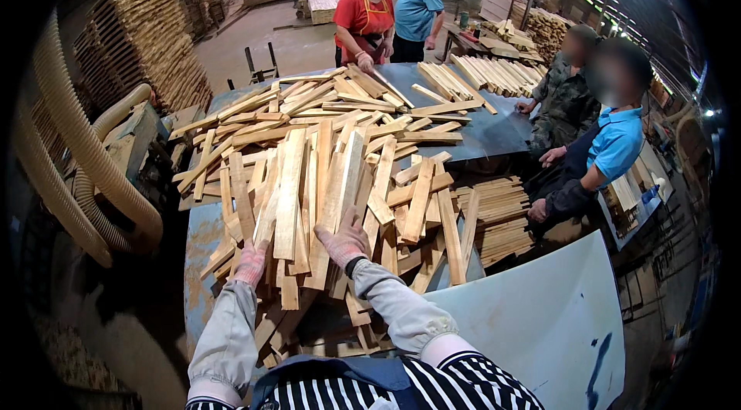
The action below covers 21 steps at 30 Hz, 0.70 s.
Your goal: The person picks up bundles of wooden planks from a table and carries them to a large stack in the workshop. They place the planks onto the top of the stack, repeating this process several times to move the wood from the table to the storage pile.
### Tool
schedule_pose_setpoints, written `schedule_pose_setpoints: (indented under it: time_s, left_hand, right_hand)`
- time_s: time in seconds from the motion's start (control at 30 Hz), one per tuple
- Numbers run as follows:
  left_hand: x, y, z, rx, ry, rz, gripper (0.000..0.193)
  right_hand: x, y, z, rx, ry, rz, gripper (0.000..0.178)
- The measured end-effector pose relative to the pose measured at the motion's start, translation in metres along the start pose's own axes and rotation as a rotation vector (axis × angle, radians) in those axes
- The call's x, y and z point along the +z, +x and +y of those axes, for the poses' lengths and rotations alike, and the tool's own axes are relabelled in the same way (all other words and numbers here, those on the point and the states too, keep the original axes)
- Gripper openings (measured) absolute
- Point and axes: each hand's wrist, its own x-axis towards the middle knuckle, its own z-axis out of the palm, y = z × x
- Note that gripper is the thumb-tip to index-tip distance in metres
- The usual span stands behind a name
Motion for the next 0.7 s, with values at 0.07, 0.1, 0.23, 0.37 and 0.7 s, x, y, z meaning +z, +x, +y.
schedule_pose_setpoints:
  time_s: [0.07,0.1,0.23,0.37,0.7]
  left_hand:
    - [-0.005,-0.007,0.004,-0.007,-0.127,0.043,0.065]
    - [-0.007,0.002,-0.003,0.067,-0.124,0.047,0.063]
    - [-0.038,0.031,0.023,0.027,0.252,-0.240,0.079]
    - [-0.015,0.064,0.047,0.045,-0.133,-0.113,0.084]
    - [-0.001,0.122,0.033,-0.081,-0.222,-0.177,0.108]
  right_hand:
    - [0.002,-0.001,-0.002,0.002,0.007,-0.031,0.121]
    - [0.009,0.009,0.006,-0.018,0.013,-0.025,0.118]
    - [0.005,0.011,0.028,-0.134,0.261,0.300,0.091]
    - [0.014,0.040,0.053,-0.129,0.375,0.309,0.083]
    - [-0.002,0.065,0.020,0.064,0.332,0.023,0.106]
